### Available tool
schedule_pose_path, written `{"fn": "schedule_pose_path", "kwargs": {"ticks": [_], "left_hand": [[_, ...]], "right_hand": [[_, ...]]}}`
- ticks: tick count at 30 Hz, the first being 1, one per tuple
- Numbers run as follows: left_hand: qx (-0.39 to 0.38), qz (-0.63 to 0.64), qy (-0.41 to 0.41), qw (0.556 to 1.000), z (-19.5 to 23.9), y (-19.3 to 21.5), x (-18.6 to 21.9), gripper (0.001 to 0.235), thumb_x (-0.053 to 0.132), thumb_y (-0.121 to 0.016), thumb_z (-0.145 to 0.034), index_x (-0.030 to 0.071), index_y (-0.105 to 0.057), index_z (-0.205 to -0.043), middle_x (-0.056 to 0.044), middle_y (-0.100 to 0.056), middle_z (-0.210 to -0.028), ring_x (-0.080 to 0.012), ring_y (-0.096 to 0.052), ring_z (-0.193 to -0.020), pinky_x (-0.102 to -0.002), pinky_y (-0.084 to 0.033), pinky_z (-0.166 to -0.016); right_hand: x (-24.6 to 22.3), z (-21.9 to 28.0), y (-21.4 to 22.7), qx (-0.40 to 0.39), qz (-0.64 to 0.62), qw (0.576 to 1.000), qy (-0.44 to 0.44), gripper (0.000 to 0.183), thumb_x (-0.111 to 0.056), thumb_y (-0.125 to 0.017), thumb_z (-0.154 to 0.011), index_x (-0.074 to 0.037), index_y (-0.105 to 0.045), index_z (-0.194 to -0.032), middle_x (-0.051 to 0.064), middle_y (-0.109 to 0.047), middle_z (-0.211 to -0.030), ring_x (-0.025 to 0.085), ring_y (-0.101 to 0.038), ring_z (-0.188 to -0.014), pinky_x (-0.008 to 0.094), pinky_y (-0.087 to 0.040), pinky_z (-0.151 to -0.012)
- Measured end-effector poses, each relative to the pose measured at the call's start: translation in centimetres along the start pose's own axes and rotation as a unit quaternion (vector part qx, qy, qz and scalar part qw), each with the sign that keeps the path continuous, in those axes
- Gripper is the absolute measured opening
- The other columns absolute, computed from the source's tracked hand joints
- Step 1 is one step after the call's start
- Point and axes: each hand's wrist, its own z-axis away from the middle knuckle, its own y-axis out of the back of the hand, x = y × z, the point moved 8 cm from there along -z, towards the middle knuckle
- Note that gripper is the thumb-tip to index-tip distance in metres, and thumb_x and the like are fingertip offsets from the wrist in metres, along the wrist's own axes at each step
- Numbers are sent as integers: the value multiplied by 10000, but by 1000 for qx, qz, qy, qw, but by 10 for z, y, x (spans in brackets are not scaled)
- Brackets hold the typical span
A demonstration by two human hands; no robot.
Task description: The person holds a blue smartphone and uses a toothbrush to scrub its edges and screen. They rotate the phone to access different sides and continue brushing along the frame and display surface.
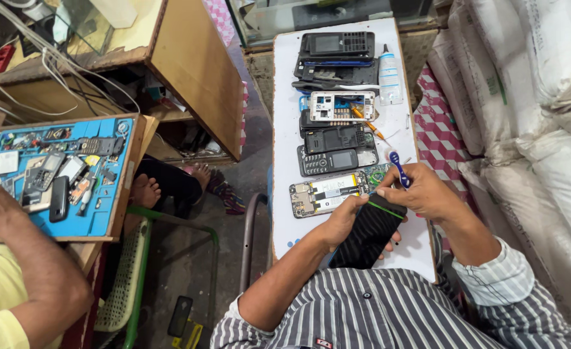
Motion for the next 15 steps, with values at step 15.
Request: {"fn": "schedule_pose_path", "kwargs": {"ticks": [15], "left_hand": [[-3,0,10,1000,-1,-2,-1,766,523,-210,-1066,-54,-508,-1472,-226,-706,-1090,-284,-723,-913,-420,-622,-802]], "right_hand": [[0,8,-3,10,-43,996,-76,126,-105,-740,-846,19,-719,-834,53,-641,-631,133,-545,-531,323,-416,-473]]}}
